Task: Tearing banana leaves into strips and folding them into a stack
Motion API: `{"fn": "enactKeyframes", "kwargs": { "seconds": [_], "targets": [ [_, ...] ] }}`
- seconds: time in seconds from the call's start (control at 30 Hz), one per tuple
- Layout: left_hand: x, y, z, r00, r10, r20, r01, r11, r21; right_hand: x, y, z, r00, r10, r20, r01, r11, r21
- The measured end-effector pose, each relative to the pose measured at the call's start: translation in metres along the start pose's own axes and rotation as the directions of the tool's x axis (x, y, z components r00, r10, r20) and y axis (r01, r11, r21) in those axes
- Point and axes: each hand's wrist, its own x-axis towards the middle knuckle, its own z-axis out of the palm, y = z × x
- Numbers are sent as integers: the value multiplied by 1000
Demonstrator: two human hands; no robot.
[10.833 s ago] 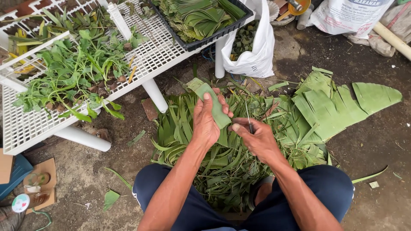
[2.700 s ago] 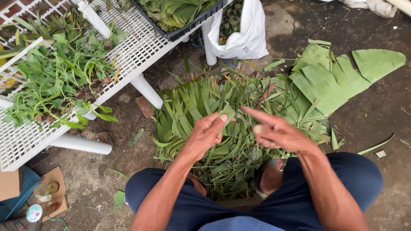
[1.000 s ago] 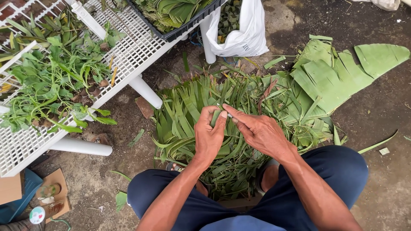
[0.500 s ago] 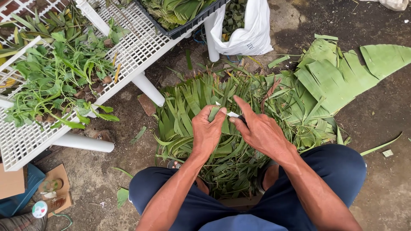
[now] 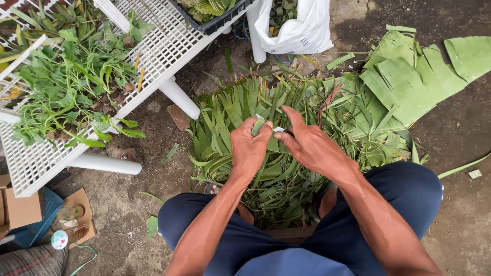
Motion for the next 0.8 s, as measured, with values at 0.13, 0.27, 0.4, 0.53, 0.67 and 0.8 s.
{"fn": "enactKeyframes", "kwargs": {
  "seconds": [0.13,0.27,0.4,0.53,0.67,0.8],
  "targets": [
    [3,3,-5,999,-33,-11,34,992,120,4,-4,-2,999,-31,26,32,999,-27],
    [10,11,-33,990,-90,-108,110,974,199,9,37,-23,980,133,-146,-149,983,-108],
    [7,1,-44,973,-230,19,221,952,210,-14,32,-52,976,108,-190,-105,994,25],
    [-5,19,-44,780,-382,496,302,924,236,-24,40,-46,974,187,-125,-177,981,85],
    [-2,4,-44,711,-243,660,231,967,107,-34,58,-38,967,141,-213,-85,963,255],
    [1,8,-35,754,-171,634,228,974,-9,-25,79,-30,973,72,-219,28,905,424]
  ]
}}
